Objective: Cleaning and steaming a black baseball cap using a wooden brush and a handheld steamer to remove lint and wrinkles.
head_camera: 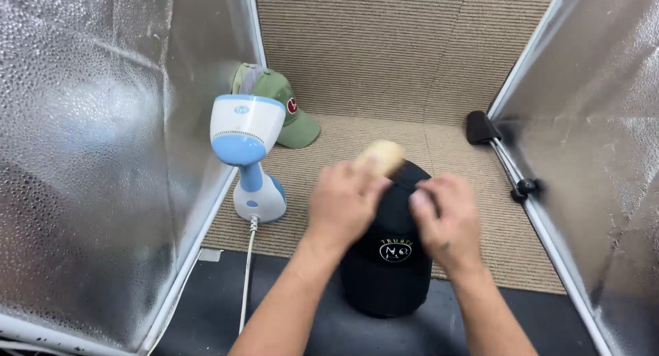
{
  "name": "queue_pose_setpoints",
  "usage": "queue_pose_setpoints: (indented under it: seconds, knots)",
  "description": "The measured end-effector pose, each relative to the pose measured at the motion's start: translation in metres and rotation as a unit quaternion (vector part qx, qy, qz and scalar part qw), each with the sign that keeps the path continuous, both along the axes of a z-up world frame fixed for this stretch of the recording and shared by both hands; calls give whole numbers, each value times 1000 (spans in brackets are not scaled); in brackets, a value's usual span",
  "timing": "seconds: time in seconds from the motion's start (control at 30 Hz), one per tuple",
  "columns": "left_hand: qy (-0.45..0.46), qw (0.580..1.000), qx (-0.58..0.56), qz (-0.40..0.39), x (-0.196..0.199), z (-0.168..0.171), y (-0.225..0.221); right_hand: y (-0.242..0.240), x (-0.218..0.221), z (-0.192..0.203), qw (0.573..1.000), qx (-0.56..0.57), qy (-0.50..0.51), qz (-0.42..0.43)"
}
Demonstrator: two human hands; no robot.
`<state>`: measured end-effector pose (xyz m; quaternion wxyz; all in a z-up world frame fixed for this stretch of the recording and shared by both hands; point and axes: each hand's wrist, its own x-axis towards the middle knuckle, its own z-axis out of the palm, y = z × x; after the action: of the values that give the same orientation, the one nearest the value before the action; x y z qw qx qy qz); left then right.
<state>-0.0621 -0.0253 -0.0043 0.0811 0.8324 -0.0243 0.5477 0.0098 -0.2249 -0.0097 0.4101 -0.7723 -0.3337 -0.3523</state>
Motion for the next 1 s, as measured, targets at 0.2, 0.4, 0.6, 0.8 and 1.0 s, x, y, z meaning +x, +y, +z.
queue_pose_setpoints:
  seconds: [0.2, 0.4, 0.6, 0.8, 1.0]
  knots:
    - [369, 865, -336, 55, -14, -47, 41, -4, -36, -24, 994, -81, 2, 77]
    - [33, 979, -201, -2, -38, -3, -14, -6, -37, -27, 995, -71, 1, 74]
    - [316, 904, -284, 51, -15, -28, 35, -9, -40, -20, 994, -77, 32, 65]
    - [158, 985, -74, 0, -69, 34, 2, -24, -45, 33, 983, -151, 3, 108]
    - [168, 952, -61, -250, -73, 47, -28, -32, -49, 80, 921, -298, 52, 245]
